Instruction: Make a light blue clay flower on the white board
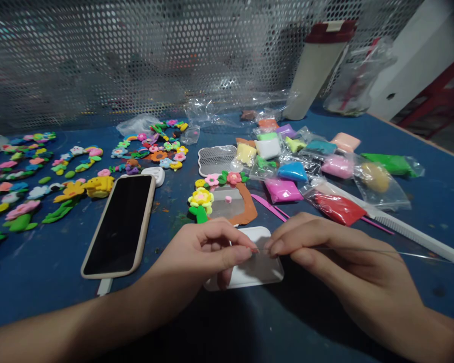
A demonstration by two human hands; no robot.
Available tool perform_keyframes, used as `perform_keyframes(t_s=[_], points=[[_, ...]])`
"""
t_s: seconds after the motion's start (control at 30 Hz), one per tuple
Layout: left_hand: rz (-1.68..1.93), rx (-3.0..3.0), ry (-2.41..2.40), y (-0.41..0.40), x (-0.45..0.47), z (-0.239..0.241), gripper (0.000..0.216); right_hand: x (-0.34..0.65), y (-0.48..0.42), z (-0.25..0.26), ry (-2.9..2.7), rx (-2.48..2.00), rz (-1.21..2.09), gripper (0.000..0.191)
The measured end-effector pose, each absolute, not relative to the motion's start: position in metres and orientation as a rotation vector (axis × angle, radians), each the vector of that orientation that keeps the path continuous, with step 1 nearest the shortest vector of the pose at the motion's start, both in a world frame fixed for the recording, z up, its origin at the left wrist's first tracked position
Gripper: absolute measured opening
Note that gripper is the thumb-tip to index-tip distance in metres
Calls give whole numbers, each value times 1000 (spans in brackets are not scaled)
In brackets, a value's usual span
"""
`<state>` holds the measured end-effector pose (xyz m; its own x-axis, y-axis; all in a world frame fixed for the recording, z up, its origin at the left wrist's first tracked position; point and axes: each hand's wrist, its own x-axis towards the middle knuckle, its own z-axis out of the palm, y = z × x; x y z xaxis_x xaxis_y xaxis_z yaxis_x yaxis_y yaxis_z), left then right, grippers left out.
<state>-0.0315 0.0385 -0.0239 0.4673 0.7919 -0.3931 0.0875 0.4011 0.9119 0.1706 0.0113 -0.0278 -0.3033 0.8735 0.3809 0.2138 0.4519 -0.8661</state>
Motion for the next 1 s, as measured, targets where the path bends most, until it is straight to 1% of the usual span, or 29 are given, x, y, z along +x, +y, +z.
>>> perform_keyframes(t_s=[0.43, 1.0], points=[[499, 1117, 1027, 39, -32, -26, 17, 169, 12, -30, -1790, -972, 907, 12], [530, 1097, 1032, 40, -31, -25, 14, 169, 11, -28, -1769, -950, 935, 11]])
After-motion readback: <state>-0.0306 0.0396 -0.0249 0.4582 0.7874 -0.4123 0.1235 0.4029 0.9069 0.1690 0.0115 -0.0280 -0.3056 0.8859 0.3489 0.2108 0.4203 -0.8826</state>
